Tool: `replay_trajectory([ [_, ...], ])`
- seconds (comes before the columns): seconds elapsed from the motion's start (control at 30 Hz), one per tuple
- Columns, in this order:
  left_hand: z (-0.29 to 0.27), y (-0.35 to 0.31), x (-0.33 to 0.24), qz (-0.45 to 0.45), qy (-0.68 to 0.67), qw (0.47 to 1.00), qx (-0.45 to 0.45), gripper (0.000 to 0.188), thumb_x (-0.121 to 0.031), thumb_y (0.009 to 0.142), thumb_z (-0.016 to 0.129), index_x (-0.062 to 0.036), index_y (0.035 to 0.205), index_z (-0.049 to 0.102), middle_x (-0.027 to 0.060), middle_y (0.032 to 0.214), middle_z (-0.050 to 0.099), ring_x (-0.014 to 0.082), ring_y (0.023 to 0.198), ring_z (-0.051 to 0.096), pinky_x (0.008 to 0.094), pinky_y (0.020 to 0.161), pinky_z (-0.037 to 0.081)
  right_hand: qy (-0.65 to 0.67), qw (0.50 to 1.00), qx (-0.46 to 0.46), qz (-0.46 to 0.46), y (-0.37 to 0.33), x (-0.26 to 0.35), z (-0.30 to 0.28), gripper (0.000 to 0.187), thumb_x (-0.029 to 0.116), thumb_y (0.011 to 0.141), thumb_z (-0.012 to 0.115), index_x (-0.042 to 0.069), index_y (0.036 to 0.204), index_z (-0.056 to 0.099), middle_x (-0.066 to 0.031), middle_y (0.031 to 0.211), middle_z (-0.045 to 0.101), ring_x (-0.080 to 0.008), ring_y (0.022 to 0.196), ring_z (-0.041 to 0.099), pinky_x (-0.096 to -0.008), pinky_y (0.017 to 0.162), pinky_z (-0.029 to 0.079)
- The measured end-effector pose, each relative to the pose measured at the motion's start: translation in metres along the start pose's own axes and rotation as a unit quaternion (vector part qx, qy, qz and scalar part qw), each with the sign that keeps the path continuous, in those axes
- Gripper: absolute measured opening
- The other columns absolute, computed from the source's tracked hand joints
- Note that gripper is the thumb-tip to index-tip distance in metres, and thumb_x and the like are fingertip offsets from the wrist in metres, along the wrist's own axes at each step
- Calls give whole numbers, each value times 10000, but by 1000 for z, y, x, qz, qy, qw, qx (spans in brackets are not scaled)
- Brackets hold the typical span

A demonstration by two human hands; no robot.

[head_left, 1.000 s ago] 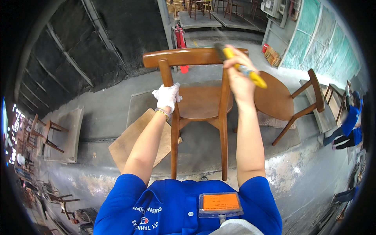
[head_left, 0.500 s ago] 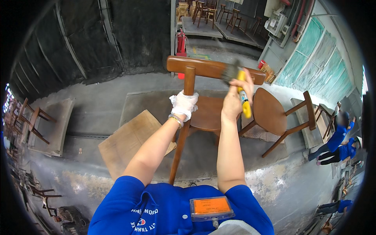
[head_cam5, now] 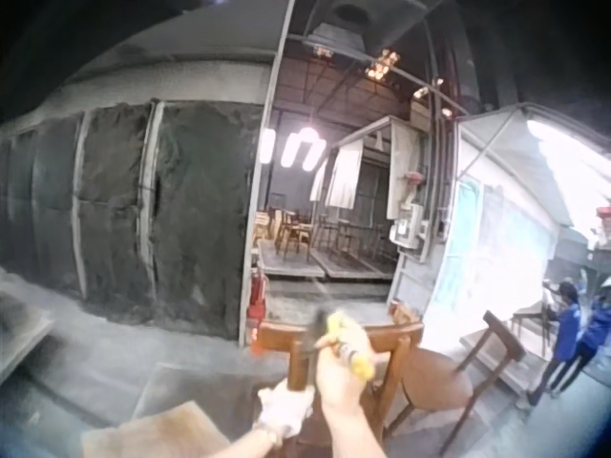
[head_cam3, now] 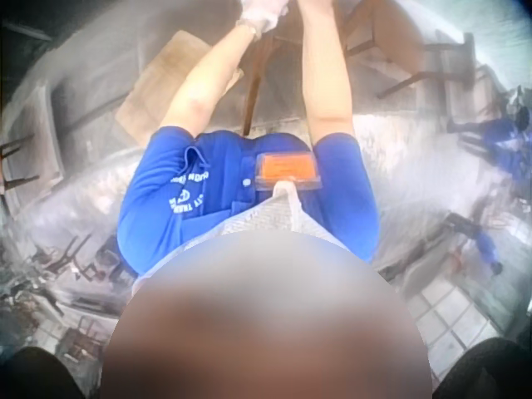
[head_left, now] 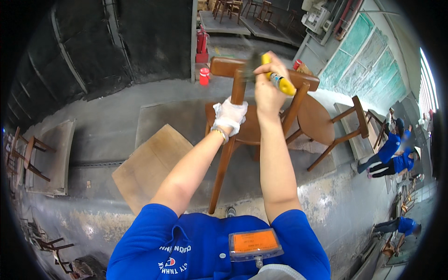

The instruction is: The person paints a wooden chair with a brush, covering the seat, backrest, and legs. They reposition the chair multiple times to reach all surfaces and continue brushing until the entire chair is coated.

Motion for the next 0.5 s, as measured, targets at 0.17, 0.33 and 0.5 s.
replay_trajectory([
  [0.17,-23,-3,-25,-13,-34,985,170,277,-195,904,756,-49,1112,645,53,832,694,158,727,657,328,711,537,-66,968,196,-145,0,11,-15,68,16,746,667,82,739,649,-105,1298,719,-323,1159,704,-412,982,572],
  [0.33,-60,4,-30,-198,-396,850,286,961,-839,917,443,-32,1429,545,123,1344,649,289,1250,603,405,1108,449,-105,896,402,-154,-101,-8,-37,71,139,798,675,102,758,630,-37,1345,698,-283,1298,629,-418,1123,501],
  [0.5,-52,23,-56,-91,-38,953,286,806,-764,901,586,-47,1262,658,110,1149,727,283,1158,643,389,1084,444,-50,830,555,-25,-260,12,-96,63,135,788,681,108,738,654,-34,1359,688,-272,1315,619,-413,1117,511],
])
Point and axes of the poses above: each hand's wrist, its own y-axis towards the middle knuckle, its own z-axis out of the palm, x = y × z, the point moved 2 cm from there along y, towards the middle knuckle
